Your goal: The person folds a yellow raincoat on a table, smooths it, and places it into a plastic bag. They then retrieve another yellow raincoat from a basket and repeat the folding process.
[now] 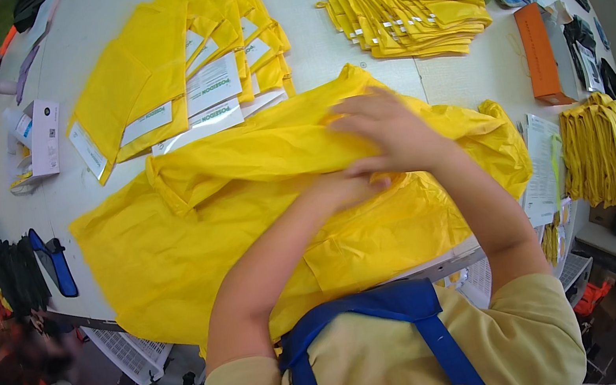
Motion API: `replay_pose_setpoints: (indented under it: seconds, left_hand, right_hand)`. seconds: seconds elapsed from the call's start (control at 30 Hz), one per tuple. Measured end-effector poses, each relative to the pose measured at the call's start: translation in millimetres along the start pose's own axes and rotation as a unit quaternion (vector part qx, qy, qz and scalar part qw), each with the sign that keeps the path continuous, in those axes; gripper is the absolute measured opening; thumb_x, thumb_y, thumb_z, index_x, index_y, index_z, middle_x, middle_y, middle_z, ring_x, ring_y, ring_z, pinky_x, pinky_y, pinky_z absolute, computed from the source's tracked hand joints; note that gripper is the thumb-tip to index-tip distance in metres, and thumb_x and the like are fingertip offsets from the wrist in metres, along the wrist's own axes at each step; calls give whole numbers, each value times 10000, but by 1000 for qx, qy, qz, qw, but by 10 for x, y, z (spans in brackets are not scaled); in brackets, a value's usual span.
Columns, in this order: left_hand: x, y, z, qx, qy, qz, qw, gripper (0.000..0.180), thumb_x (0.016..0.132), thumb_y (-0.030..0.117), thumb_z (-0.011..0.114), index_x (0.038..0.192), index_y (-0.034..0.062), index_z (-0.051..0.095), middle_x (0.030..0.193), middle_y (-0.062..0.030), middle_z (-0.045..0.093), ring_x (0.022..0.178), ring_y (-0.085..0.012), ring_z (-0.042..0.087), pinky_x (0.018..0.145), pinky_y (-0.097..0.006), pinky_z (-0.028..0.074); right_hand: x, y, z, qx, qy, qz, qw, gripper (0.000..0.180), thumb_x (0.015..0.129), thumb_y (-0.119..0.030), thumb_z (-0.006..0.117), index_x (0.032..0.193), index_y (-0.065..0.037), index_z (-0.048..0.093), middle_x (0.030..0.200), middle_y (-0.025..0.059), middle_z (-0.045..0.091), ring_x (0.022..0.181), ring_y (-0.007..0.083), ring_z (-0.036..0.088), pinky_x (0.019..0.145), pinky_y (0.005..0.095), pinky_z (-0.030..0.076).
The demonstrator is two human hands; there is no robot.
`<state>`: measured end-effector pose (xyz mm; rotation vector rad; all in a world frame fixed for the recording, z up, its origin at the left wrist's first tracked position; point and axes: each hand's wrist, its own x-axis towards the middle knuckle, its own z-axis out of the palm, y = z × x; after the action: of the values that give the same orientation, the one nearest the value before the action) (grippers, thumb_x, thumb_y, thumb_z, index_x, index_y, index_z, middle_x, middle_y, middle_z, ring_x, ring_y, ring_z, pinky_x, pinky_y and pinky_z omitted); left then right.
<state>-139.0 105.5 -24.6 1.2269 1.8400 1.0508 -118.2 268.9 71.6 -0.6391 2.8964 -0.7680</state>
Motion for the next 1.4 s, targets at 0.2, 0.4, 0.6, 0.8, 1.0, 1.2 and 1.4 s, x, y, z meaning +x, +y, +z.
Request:
replay_pose_setpoints:
  seconds: [0.2, 0.4, 0.6, 0.8, 1.0, 1.2, 1.4]
  left_hand:
    - [-770, 210, -699, 275, 415, -50, 866, 315, 853, 231, 611, 1135, 93, 595, 1034, -120, 649, 1007, -300, 598, 921, -433, 435]
    - [-866, 212, -1003, 287, -105, -389, 869, 530, 880, 449, 525, 1256, 75, 538, 1162, -194, 605, 1074, -330, 582, 934, -432, 434]
    - [-87, 310, -792, 227, 178, -101, 952, 481, 800, 350, 665, 1179, 65, 583, 1191, -130, 577, 1115, -323, 531, 906, -389, 458]
    - [1020, 93, -482, 342, 73, -209, 913, 265, 797, 222, 612, 927, -8, 633, 1036, -209, 604, 965, -322, 595, 810, -417, 499]
    - [1008, 167, -597, 351, 69, -197, 913, 188, 792, 152, 585, 878, 13, 679, 920, -181, 651, 852, -327, 644, 755, -411, 529]
    - [1074, -181, -514, 255, 58, -254, 931, 287, 754, 271, 654, 854, 2, 654, 791, -160, 657, 776, -344, 638, 744, -414, 524]
    - [812, -32, -405, 228, 135, -224, 938, 272, 746, 208, 630, 905, -11, 610, 838, -193, 646, 780, -323, 625, 710, -378, 506]
  right_hand:
    - [-1301, 608, -299, -96, 19, 272, 957, 626, 645, -198, 765, 1225, -146, 536, 1156, 95, 580, 1123, 316, 505, 1002, 425, 367]
    - [-1798, 1081, -59, -177, 178, 242, 937, 218, 639, 30, 604, 828, -69, 561, 813, 79, 531, 846, 309, 530, 756, 392, 438]
    - [-1875, 1166, 120, -223, 199, 149, 943, 191, 637, 15, 581, 794, -86, 543, 767, 67, 491, 781, 266, 515, 685, 354, 412]
    - [-1934, 1217, -5, -243, 182, 81, 949, 153, 624, -21, 577, 744, -87, 511, 732, 62, 460, 727, 254, 494, 649, 350, 396]
    - [-2001, 1221, -94, -245, 220, 55, 942, 105, 634, -39, 561, 699, -81, 490, 712, 65, 436, 678, 252, 482, 606, 346, 391]
    - [-2005, 1218, -53, -248, 197, 48, 947, 101, 633, -61, 563, 696, -81, 486, 705, 64, 430, 676, 244, 480, 611, 346, 393]
    - [-2090, 1259, -10, -244, 199, 63, 947, 100, 635, -61, 559, 685, -83, 474, 704, 62, 431, 687, 244, 481, 606, 348, 387]
